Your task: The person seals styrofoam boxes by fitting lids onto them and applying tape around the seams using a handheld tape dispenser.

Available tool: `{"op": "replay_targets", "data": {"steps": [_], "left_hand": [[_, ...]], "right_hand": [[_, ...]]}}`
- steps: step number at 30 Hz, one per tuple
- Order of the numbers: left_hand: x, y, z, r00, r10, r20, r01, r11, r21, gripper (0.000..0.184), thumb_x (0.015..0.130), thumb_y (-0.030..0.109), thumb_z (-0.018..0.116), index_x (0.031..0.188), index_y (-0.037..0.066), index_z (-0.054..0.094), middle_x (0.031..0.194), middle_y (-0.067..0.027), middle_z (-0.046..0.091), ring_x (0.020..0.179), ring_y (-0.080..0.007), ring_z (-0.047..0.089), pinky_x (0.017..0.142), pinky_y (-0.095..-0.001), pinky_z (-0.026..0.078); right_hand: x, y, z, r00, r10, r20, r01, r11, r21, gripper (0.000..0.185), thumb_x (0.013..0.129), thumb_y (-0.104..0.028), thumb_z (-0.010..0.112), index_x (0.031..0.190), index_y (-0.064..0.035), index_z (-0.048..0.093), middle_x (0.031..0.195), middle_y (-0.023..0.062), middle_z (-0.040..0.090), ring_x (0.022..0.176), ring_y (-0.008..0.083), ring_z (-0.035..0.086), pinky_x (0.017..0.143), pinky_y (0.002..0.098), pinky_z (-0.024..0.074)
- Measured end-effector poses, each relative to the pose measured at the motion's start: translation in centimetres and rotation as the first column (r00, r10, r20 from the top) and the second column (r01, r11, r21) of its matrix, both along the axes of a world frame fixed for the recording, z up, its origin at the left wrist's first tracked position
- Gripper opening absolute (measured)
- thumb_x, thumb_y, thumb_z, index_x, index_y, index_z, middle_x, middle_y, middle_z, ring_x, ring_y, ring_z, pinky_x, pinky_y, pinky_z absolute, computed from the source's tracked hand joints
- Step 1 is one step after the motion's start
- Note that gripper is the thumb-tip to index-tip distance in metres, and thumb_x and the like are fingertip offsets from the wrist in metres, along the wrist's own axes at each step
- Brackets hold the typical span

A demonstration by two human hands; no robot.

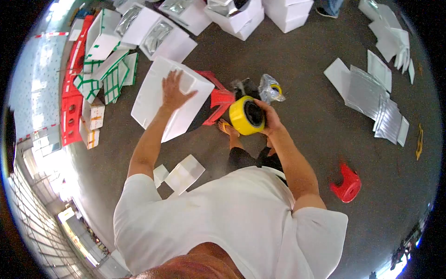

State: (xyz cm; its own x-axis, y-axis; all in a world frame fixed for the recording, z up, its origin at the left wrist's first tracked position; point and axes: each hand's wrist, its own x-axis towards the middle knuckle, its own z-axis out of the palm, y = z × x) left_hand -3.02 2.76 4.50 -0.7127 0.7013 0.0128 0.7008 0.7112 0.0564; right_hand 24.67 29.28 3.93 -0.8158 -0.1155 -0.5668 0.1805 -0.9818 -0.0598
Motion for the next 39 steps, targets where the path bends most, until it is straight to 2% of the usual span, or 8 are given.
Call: {"op": "replay_targets", "data": {"steps": [4, 6, 14, 16, 17, 23, 30, 39], "left_hand": [[0.9, -0.8, -1.3, 0.998, 0.031, 0.063, -0.022, 0.991, -0.132, 0.108, 0.072, 0.059, 0.073, 0.154, 0.014, 0.020, 0.158, -0.0191, 0.017, 0.147, -0.0409, 0.009, 0.116, -0.0620, 0.010], [1.2, -0.7, -3.0, 0.995, 0.002, -0.101, -0.009, 0.998, -0.068, 0.099, 0.078, 0.053, 0.071, 0.154, 0.013, 0.021, 0.158, -0.0192, 0.017, 0.147, -0.0414, 0.011, 0.116, -0.0619, 0.010], [1.8, -3.2, -2.4, 0.996, -0.041, 0.079, 0.043, 0.999, -0.025, 0.084, 0.083, 0.047, 0.068, 0.152, 0.019, 0.031, 0.159, -0.0177, 0.019, 0.147, -0.0416, 0.013, 0.116, -0.0598, 0.012], [1.8, -2.3, -2.9, 0.999, -0.044, 0.013, 0.044, 0.999, -0.019, 0.078, 0.085, 0.044, 0.065, 0.152, 0.021, 0.032, 0.159, -0.0165, 0.018, 0.147, -0.0418, 0.013, 0.117, -0.0581, 0.011], [1.6, -2.2, -3.1, 0.998, -0.052, 0.019, 0.053, 0.998, -0.016, 0.078, 0.085, 0.044, 0.065, 0.152, 0.021, 0.032, 0.159, -0.0165, 0.018, 0.147, -0.0418, 0.013, 0.117, -0.0581, 0.011], [1.6, -2.6, -3.2, 0.994, -0.096, 0.059, 0.097, 0.995, -0.017, 0.072, 0.088, 0.039, 0.063, 0.151, 0.020, 0.033, 0.157, -0.0211, 0.021, 0.145, -0.0466, 0.014, 0.116, -0.0600, 0.013], [1.6, -2.2, -2.3, 0.993, -0.074, 0.086, 0.078, 0.996, -0.035, 0.069, 0.086, 0.033, 0.063, 0.149, 0.022, 0.037, 0.158, -0.0212, 0.019, 0.146, -0.0454, 0.013, 0.118, -0.0566, 0.013], [1.3, -2.5, -2.5, 0.995, -0.063, 0.081, 0.066, 0.997, -0.032, 0.068, 0.086, 0.035, 0.064, 0.148, 0.025, 0.039, 0.158, -0.0191, 0.021, 0.146, -0.0443, 0.015, 0.117, -0.0564, 0.015]], "right_hand": [[-1.0, -0.1, -1.8, 0.990, -0.136, -0.024, 0.133, 0.985, -0.107, 0.029, 0.095, -0.024, 0.057, 0.111, -0.0014, 0.064, 0.106, 0.0141, 0.070, 0.093, 0.0268, 0.070, 0.083, 0.0433, 0.0594], [-1.9, 0.2, -2.6, 0.990, -0.139, 0.024, 0.140, 0.985, -0.097, 0.028, 0.095, -0.024, 0.057, 0.112, -0.0017, 0.064, 0.106, 0.0134, 0.070, 0.095, 0.0266, 0.070, 0.084, 0.0439, 0.0588], [-7.4, -0.5, -4.8, 0.981, -0.163, 0.104, 0.157, 0.985, 0.066, 0.028, 0.096, -0.024, 0.058, 0.113, -0.0026, 0.063, 0.113, 0.0118, 0.068, 0.098, 0.0219, 0.068, 0.086, 0.0384, 0.0579], [-8.9, -0.5, -5.7, 0.990, -0.095, 0.102, 0.068, 0.969, 0.236, 0.028, 0.096, -0.024, 0.058, 0.113, -0.0026, 0.063, 0.110, 0.0109, 0.068, 0.097, 0.0199, 0.068, 0.086, 0.0362, 0.0577], [-9.4, -0.5, -7.4, 0.991, -0.036, 0.132, 0.008, 0.978, 0.210, 0.051, 0.095, -0.020, 0.062, 0.138, -0.0063, 0.039, 0.125, 0.0076, 0.060, 0.106, 0.0219, 0.064, 0.089, 0.0349, 0.0564], [-12.2, -1.9, -8.5, 0.997, 0.076, 0.031, -0.081, 0.976, 0.204, 0.073, 0.091, -0.017, 0.067, 0.151, -0.0072, 0.027, 0.124, 0.0120, 0.061, 0.108, 0.0210, 0.063, 0.090, 0.0344, 0.0545], [-14.7, -3.5, -7.7, 0.987, 0.118, 0.107, -0.153, 0.885, 0.440, 0.063, 0.087, -0.016, 0.071, 0.144, -0.0066, 0.044, 0.126, 0.0121, 0.061, 0.108, 0.0212, 0.062, 0.090, 0.0339, 0.0531], [-19.0, -1.3, -4.9, 0.943, 0.314, 0.112, -0.286, 0.589, 0.755, 0.056, 0.078, -0.020, 0.076, 0.131, -0.0073, 0.060, 0.114, 0.0136, 0.067, 0.103, 0.0196, 0.062, 0.090, 0.0300, 0.0501]]}}
